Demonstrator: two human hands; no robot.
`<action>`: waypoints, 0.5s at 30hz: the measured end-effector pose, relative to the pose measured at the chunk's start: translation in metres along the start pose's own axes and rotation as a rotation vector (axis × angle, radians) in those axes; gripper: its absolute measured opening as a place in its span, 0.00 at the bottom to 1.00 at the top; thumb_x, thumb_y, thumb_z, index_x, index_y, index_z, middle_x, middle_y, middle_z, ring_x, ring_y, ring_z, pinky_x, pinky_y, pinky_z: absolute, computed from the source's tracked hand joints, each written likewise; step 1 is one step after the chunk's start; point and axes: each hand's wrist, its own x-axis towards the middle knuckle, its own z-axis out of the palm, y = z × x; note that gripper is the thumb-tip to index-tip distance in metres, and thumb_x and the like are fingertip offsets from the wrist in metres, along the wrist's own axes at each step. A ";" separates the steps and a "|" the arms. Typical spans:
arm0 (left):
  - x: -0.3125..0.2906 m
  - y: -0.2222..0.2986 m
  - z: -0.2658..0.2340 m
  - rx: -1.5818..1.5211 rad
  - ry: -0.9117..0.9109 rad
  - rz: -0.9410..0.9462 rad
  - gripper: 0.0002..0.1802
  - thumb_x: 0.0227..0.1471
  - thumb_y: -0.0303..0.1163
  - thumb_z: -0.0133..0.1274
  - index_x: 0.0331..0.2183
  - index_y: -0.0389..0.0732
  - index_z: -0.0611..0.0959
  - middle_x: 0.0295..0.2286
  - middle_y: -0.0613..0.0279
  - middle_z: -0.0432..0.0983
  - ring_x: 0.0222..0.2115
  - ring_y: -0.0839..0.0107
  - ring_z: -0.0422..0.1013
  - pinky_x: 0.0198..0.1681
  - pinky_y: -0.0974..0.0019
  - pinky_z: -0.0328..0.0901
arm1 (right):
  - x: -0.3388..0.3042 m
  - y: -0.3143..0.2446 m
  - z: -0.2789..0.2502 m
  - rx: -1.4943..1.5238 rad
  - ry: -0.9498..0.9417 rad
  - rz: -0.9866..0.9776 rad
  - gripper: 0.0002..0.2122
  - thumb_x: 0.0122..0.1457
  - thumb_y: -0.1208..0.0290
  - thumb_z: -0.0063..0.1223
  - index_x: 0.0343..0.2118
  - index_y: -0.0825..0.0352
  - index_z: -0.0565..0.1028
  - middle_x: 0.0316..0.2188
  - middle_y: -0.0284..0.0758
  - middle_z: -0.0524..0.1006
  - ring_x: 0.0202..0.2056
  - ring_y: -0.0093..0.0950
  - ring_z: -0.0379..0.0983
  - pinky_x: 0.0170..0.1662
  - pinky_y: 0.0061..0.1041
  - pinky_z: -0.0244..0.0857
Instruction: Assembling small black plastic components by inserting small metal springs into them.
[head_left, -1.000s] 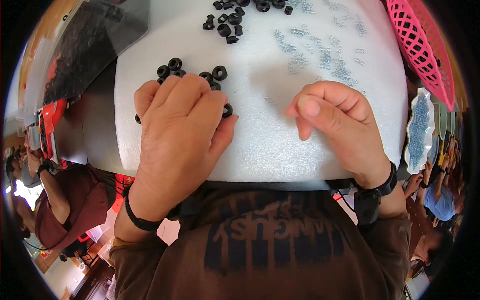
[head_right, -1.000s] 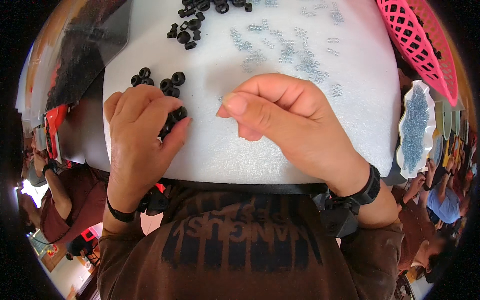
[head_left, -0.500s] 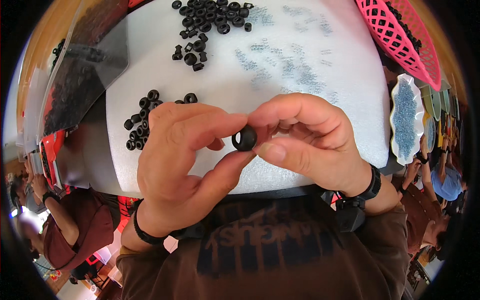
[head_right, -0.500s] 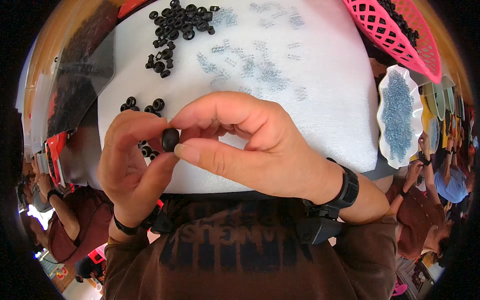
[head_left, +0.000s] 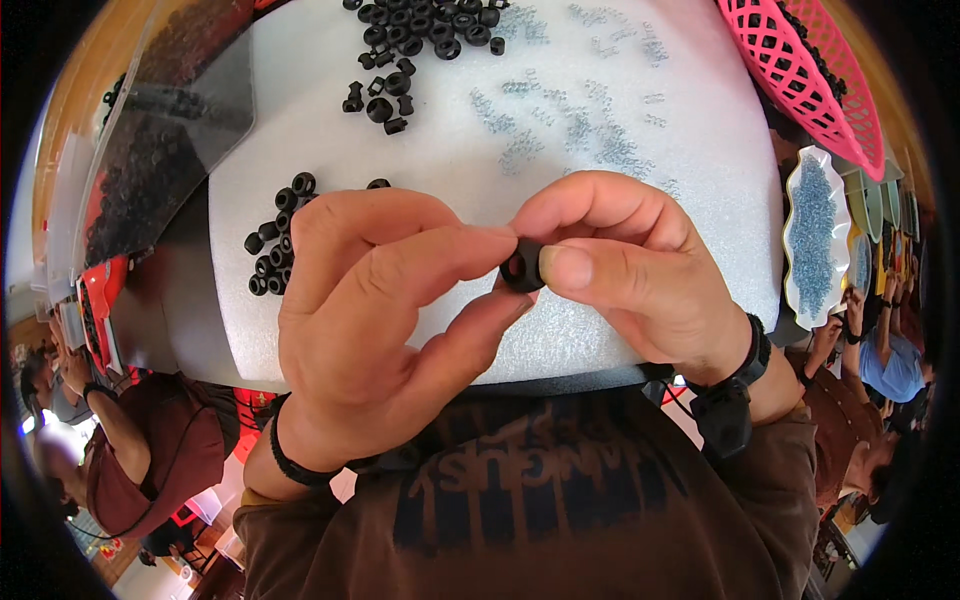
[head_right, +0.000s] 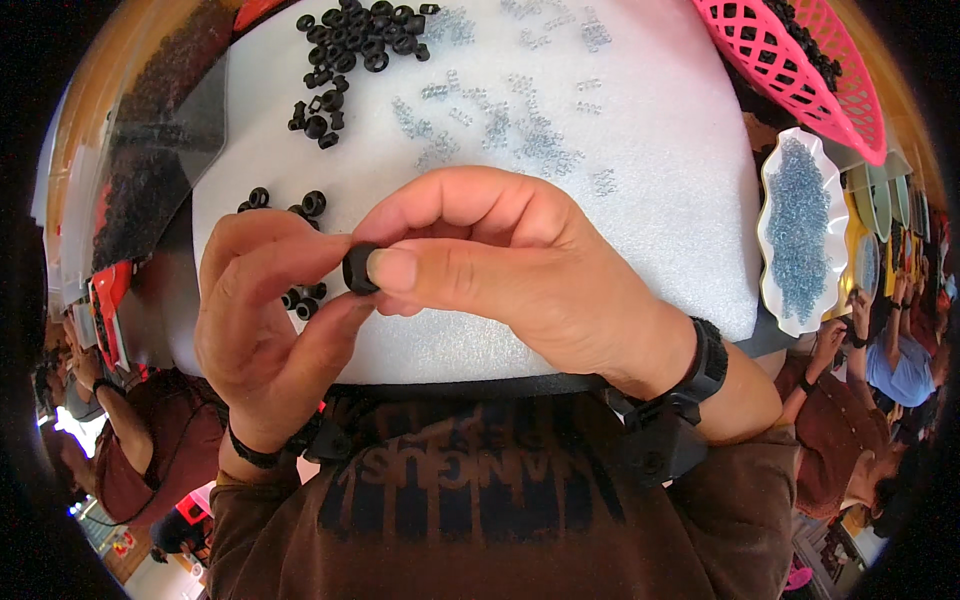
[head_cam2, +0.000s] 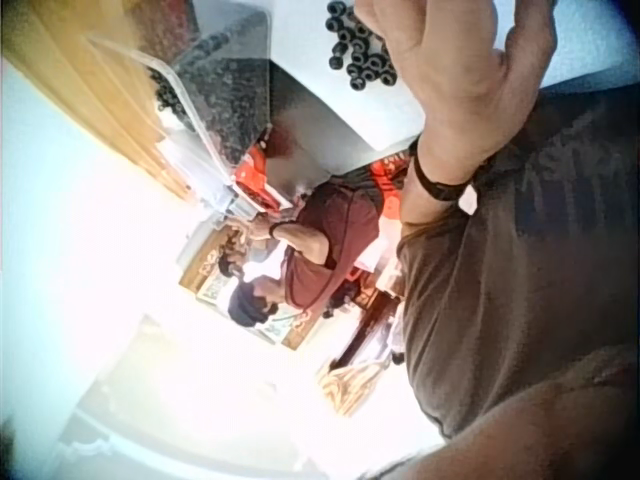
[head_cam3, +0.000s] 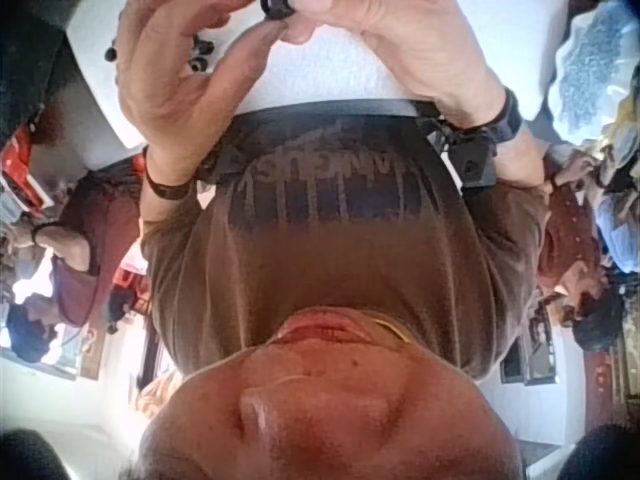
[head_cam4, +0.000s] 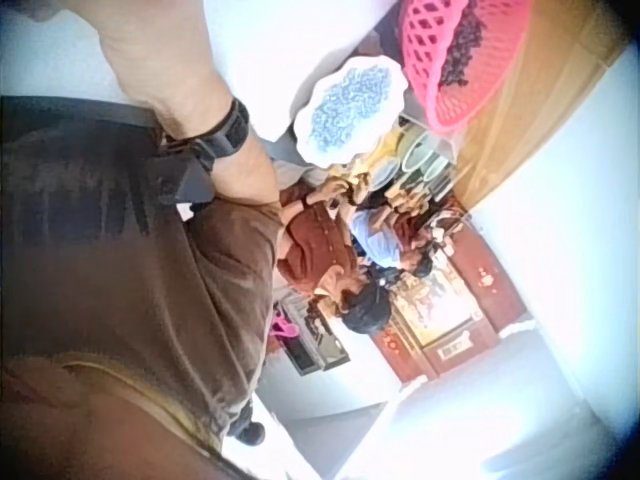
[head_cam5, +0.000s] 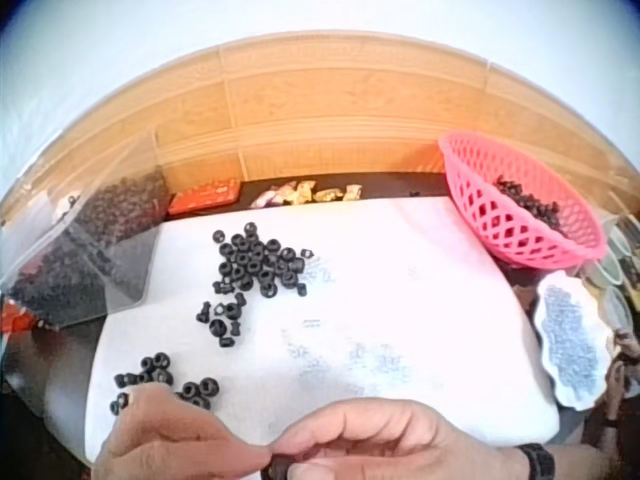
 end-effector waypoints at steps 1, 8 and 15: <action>0.000 -0.001 -0.001 0.037 -0.019 0.063 0.19 0.30 0.20 0.60 0.32 0.35 0.78 0.31 0.56 0.68 0.32 0.67 0.65 0.35 0.69 0.59 | -0.001 0.000 0.001 0.000 0.001 0.001 0.11 0.53 0.74 0.54 0.39 0.70 0.72 0.34 0.34 0.75 0.36 0.21 0.71 0.41 0.20 0.65; -0.002 -0.001 -0.003 0.041 -0.058 0.065 0.16 0.33 0.21 0.59 0.32 0.34 0.78 0.31 0.56 0.68 0.33 0.67 0.65 0.36 0.69 0.59 | 0.000 0.001 -0.003 -0.047 -0.043 -0.020 0.12 0.53 0.71 0.53 0.39 0.72 0.71 0.32 0.36 0.75 0.34 0.23 0.71 0.39 0.22 0.65; 0.000 -0.024 -0.010 0.120 -0.008 -0.281 0.07 0.41 0.22 0.54 0.29 0.39 0.79 0.26 0.64 0.71 0.26 0.73 0.67 0.33 0.70 0.59 | 0.011 -0.012 -0.023 0.004 0.006 -0.241 0.14 0.59 0.66 0.42 0.43 0.70 0.66 0.32 0.36 0.69 0.30 0.24 0.65 0.37 0.24 0.60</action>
